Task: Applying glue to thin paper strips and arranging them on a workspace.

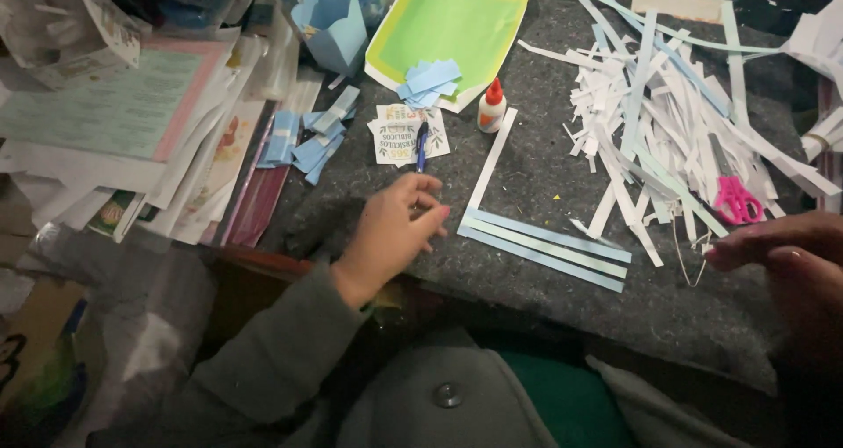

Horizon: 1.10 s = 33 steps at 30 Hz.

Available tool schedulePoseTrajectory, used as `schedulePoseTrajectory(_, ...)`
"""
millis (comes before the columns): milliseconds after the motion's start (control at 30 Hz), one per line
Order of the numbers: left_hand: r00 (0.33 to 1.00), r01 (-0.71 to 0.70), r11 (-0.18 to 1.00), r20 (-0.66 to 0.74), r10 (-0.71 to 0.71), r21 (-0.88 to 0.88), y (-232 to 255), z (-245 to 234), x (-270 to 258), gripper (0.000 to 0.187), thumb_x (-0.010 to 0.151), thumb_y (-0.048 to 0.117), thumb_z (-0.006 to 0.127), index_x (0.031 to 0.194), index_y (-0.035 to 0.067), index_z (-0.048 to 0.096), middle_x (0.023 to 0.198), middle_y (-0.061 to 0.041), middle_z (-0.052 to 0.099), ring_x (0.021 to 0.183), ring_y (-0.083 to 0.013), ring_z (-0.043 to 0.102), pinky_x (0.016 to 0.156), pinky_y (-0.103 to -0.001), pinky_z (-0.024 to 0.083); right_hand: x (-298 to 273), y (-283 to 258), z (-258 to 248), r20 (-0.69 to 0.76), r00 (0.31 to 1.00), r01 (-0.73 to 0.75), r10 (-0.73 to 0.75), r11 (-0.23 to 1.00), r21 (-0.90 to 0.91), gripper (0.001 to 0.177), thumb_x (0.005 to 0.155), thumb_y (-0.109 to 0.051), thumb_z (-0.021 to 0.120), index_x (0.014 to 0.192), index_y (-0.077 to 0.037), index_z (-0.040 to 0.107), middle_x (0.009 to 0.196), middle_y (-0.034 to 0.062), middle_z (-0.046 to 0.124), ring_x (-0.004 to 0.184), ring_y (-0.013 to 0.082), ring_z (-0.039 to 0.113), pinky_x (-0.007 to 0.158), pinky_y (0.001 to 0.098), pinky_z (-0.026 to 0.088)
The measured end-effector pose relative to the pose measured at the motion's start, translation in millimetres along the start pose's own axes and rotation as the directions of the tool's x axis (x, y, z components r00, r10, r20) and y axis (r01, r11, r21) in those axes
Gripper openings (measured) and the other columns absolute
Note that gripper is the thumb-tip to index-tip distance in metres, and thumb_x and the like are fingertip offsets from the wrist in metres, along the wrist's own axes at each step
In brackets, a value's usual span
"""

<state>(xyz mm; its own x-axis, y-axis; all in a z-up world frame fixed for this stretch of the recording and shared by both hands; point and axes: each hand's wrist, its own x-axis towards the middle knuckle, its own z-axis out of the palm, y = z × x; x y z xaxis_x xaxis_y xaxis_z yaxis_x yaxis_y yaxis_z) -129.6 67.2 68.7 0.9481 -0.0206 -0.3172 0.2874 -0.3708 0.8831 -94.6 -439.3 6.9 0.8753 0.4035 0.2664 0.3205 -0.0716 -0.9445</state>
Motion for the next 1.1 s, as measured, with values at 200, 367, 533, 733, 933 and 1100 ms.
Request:
schedulePoseTrajectory(200, 0.982, -0.189, 0.976, -0.02, 0.188, -0.108, -14, 2, 12, 0.034, 0.096, 0.01, 0.063, 0.128, -0.002, 0.06, 0.105, -0.012, 0.075, 0.091, -0.0141, 0.075, 0.07, -0.026, 0.062, 9, 8, 25, -0.154, 0.976, -0.171, 0.155, 0.98, -0.1, 0.022, 0.109, -0.016, 0.059, 0.099, 0.003, 0.062, 0.089, 0.023, 0.072, 0.083, 0.0288, 0.075, 0.087, 0.0452, 0.064)
schedulePoseTrajectory(367, 0.984, -0.174, 0.975, 0.022, 0.179, -0.139, -10, 11, 16, 0.032, 0.098, 0.01, 0.059, 0.128, -0.001, 0.059, 0.107, -0.011, 0.075, 0.097, -0.0152, 0.075, 0.077, -0.027, 0.063, 30, -23, 45, -0.259, 0.919, -0.378, 0.296, 0.845, -0.378, 0.03, 0.111, -0.021, 0.061, 0.1, 0.006, 0.067, 0.085, 0.0229, 0.073, 0.073, 0.0287, 0.074, 0.077, 0.0444, 0.062)
schedulePoseTrajectory(533, 0.98, 0.113, 0.748, 0.196, 0.024, -0.654, -9, 16, 25, 0.038, 0.099, 0.001, 0.045, 0.136, -0.005, 0.046, 0.12, -0.023, 0.067, 0.107, -0.0272, 0.071, 0.091, -0.037, 0.061, 50, -59, 103, -0.251, 0.774, -0.534, 0.582, 0.385, -0.753, 0.029, 0.093, -0.033, 0.074, 0.11, -0.012, 0.084, 0.09, 0.0081, 0.078, 0.07, 0.0236, 0.073, 0.063, 0.0393, 0.06)
schedulePoseTrajectory(733, 0.951, 0.237, 0.649, 0.309, -0.004, -0.723, 0, 19, 35, 0.038, 0.1, 0.002, 0.044, 0.138, -0.005, 0.045, 0.123, -0.025, 0.064, 0.105, -0.0276, 0.069, 0.091, -0.038, 0.06, 77, -107, 169, -0.15, 0.451, -0.36, 0.88, 0.026, -0.932, 0.043, 0.087, -0.057, 0.068, 0.106, -0.021, 0.081, 0.095, 0.0006, 0.081, 0.089, 0.018, 0.073, 0.084, 0.034, 0.061)
schedulePoseTrajectory(933, 0.943, 0.228, 0.672, 0.33, 0.027, -0.704, -1, 19, 46, 0.038, 0.101, 0.004, 0.051, 0.137, -0.003, 0.047, 0.118, -0.021, 0.067, 0.104, -0.026, 0.069, 0.091, -0.037, 0.061, 60, -91, 162, -0.199, 0.559, -0.452, 0.805, 0.094, -0.887, 0.041, 0.084, -0.053, 0.071, 0.101, -0.017, 0.083, 0.097, 0.0043, 0.081, 0.09, 0.0222, 0.075, 0.085, 0.0364, 0.059)
schedulePoseTrajectory(1100, 0.94, 0.232, 0.69, 0.34, 0.022, -0.685, -2, 14, 53, 0.038, 0.1, 0.006, 0.053, 0.137, -0.003, 0.049, 0.112, -0.019, 0.07, 0.102, -0.0255, 0.071, 0.088, -0.036, 0.061, 56, -72, 153, -0.182, 0.49, -0.554, 0.853, 0.143, -0.82, 0.032, 0.086, -0.046, 0.075, 0.1, -0.018, 0.083, 0.091, 0.0044, 0.083, 0.083, 0.0193, 0.074, 0.082, 0.0345, 0.061)
